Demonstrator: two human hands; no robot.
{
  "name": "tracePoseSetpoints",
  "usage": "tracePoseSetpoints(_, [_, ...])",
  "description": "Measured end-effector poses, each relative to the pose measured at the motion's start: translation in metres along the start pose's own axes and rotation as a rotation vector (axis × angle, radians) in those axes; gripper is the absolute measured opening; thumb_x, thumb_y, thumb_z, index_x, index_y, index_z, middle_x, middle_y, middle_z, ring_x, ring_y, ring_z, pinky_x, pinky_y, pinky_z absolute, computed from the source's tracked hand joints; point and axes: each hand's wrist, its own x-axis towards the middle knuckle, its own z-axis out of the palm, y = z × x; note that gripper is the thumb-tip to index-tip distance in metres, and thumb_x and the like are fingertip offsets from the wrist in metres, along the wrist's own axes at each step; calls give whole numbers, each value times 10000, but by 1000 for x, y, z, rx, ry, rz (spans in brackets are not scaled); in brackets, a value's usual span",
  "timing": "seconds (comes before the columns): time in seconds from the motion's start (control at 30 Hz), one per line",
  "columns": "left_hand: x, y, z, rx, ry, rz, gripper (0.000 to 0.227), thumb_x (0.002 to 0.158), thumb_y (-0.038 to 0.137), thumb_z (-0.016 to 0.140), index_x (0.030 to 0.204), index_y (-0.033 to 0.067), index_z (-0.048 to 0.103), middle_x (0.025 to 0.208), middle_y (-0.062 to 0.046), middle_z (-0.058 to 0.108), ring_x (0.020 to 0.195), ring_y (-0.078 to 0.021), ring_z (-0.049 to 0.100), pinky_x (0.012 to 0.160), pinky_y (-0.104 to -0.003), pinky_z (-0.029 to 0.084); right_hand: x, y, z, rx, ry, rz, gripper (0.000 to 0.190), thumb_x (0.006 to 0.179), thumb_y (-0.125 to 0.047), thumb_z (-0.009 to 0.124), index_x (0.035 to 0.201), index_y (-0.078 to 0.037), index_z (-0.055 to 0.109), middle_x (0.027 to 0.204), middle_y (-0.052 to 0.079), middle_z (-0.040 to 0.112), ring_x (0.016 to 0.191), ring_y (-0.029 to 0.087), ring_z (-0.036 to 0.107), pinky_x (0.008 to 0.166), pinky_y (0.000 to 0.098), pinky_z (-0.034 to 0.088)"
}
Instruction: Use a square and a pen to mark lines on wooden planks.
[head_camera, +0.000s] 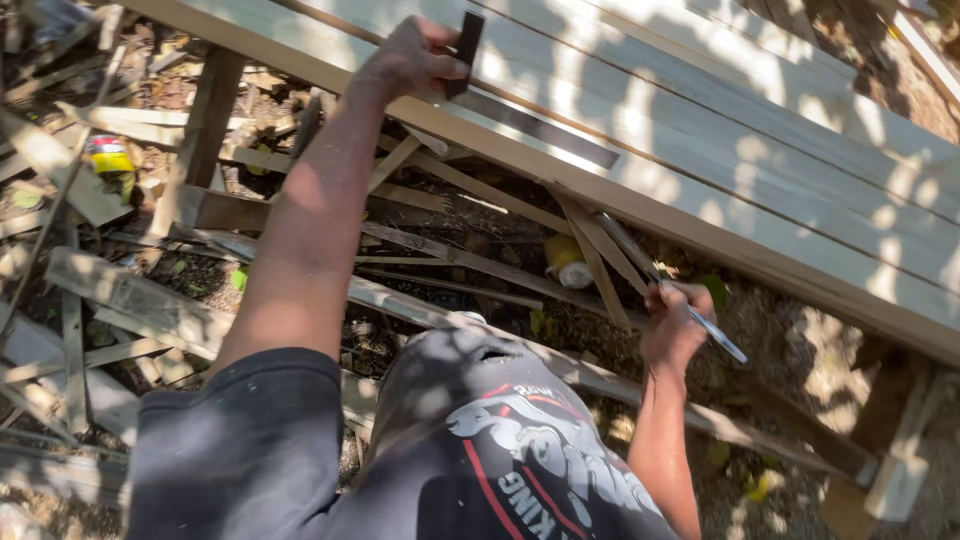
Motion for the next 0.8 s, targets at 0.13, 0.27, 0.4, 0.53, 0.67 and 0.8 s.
tracePoseSetpoints(0.13, [14, -24, -16, 82, 48, -2, 513, 791, 176, 826, 1283, 76, 718, 1077, -55, 804, 910, -155, 779, 855, -288, 623, 11, 21, -19, -205, -34, 41, 96, 1000, 44, 591, 907, 21, 599, 866, 172, 678, 813, 232, 688, 762, 340, 570])
tracePoseSetpoints(0.27, [27, -44, -13, -144, -22, -1, 491, 804, 119, 800, 1280, 45, 708, 1041, -87, 797, 891, -156, 754, 779, -311, 650, 35, 71, -64, -328, -37, 55, 99, 1004, 78, 605, 955, 20, 541, 911, 200, 664, 885, 241, 734, 816, 379, 632])
tracePoseSetpoints(0.4, [32, -38, -13, -163, -46, -7, 502, 782, 111, 796, 1272, 60, 702, 1011, -70, 800, 862, -144, 752, 760, -304, 652, 46, 106, -91, -241, -123, 4, 135, 1045, 30, 626, 972, 1, 516, 914, 187, 665, 931, 252, 741, 819, 392, 646])
tracePoseSetpoints(0.53, [24, -32, -7, -95, -40, 3, 487, 787, 125, 769, 1268, 71, 722, 987, -60, 808, 832, -128, 739, 757, -286, 642, -5, 71, -18, -468, -86, 43, 155, 1052, -35, 651, 957, 33, 551, 913, 186, 692, 803, 218, 691, 725, 346, 550])
tracePoseSetpoints(0.67, [13, -25, -1, 23, -95, 195, 442, 822, 172, 750, 1232, 8, 717, 987, -96, 804, 862, -163, 756, 804, -301, 624, -34, 37, 76, -353, 40, 66, 87, 983, -24, 691, 958, 1, 612, 930, 106, 714, 842, 161, 691, 801, 296, 568])
tracePoseSetpoints(0.8, [3, -8, -7, 44, -68, 176, 339, 880, 157, 741, 1197, 38, 738, 972, -57, 802, 862, -121, 757, 819, -275, 621, -34, 37, 170, -366, -25, -197, 43, 963, 7, 711, 970, 15, 669, 922, 105, 702, 820, 155, 669, 770, 281, 559])
